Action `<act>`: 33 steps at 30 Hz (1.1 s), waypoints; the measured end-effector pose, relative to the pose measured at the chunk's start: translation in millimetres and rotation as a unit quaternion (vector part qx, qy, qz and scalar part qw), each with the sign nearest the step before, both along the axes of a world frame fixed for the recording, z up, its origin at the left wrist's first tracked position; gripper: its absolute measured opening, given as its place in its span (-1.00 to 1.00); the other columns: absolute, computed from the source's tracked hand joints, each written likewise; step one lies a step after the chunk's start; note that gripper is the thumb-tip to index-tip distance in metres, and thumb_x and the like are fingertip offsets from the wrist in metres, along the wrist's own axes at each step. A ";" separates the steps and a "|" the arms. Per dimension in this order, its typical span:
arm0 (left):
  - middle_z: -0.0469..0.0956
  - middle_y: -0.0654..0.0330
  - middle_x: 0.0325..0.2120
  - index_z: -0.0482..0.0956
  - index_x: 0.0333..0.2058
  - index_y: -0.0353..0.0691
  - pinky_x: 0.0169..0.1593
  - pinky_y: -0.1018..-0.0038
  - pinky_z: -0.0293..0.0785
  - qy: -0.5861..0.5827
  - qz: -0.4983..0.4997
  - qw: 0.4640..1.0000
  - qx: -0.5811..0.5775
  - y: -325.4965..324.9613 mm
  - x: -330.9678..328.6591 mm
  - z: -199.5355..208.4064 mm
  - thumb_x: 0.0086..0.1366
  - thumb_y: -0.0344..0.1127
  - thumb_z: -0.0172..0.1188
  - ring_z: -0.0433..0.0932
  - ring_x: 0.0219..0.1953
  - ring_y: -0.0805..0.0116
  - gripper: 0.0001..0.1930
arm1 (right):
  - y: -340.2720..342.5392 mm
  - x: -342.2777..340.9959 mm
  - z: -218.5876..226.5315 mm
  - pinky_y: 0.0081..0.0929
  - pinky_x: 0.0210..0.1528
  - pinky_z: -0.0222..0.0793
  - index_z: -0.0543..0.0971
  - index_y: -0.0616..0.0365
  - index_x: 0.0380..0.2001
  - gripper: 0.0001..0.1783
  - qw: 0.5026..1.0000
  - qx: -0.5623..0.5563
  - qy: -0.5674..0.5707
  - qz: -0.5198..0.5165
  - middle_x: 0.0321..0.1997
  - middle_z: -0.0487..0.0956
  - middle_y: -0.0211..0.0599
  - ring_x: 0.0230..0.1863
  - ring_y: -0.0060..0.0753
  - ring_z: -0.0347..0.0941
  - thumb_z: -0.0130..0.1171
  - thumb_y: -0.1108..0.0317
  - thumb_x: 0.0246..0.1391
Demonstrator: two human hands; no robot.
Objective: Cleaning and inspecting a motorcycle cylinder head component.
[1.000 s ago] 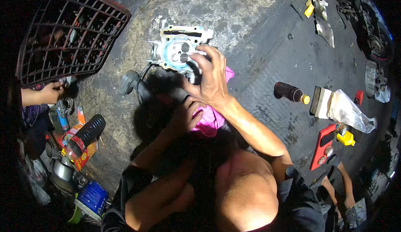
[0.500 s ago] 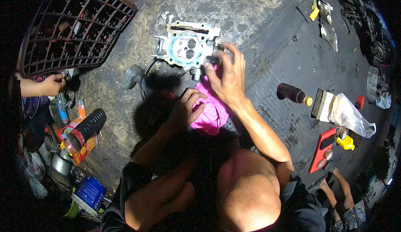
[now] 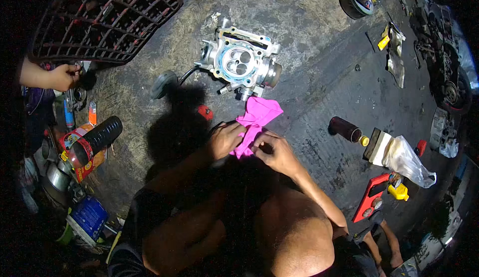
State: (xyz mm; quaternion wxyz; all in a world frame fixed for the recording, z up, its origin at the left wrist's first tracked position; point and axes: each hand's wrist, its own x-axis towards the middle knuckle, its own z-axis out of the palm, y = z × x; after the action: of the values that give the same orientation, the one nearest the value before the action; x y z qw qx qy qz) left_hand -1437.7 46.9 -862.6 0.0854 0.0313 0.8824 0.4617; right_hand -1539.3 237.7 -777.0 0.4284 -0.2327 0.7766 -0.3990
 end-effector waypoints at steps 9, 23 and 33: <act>0.34 0.34 -0.35 0.47 -0.11 -0.33 -0.11 0.58 0.31 -0.109 0.258 0.844 0.457 13.4 -51.8 73.4 0.39 -0.31 -0.01 0.34 -0.31 0.52 -0.77 | -24.3 -44.9 29.2 -0.32 0.00 0.41 0.66 0.11 -0.23 -0.69 0.940 -0.124 0.271 -0.169 -0.18 0.60 -0.19 -0.04 -0.19 0.50 0.28 0.53 -0.15; 0.45 0.35 -0.48 0.33 0.01 -0.18 -0.52 0.64 0.30 -0.128 0.501 0.778 0.356 -51.2 -81.5 36.5 0.31 -0.12 0.17 0.35 -0.56 0.60 -0.59 | -109.0 -76.1 1.8 -0.07 0.21 0.13 0.52 0.15 0.01 -0.53 0.861 -0.022 0.495 0.118 0.11 0.49 -0.20 0.21 -0.05 0.26 0.14 0.31 -0.04; 0.45 0.40 -0.52 0.43 -0.08 -0.14 -0.58 0.73 0.20 -0.068 0.442 0.815 0.367 -59.7 -103.3 22.6 0.34 -0.20 0.12 0.31 -0.59 0.70 -0.75 | -117.1 -72.5 -1.1 -0.14 0.07 0.23 0.22 0.24 0.25 -0.34 0.878 -0.004 0.476 0.053 -0.13 0.57 0.04 0.07 0.10 0.35 -0.04 0.52 -0.01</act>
State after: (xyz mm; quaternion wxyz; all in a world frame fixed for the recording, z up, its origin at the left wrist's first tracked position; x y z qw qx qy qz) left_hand -1541.0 -12.8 -839.9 -0.0860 -0.3647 0.5580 0.7404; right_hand -1611.9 120.6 -778.0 0.0262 -0.4368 0.8719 -0.2197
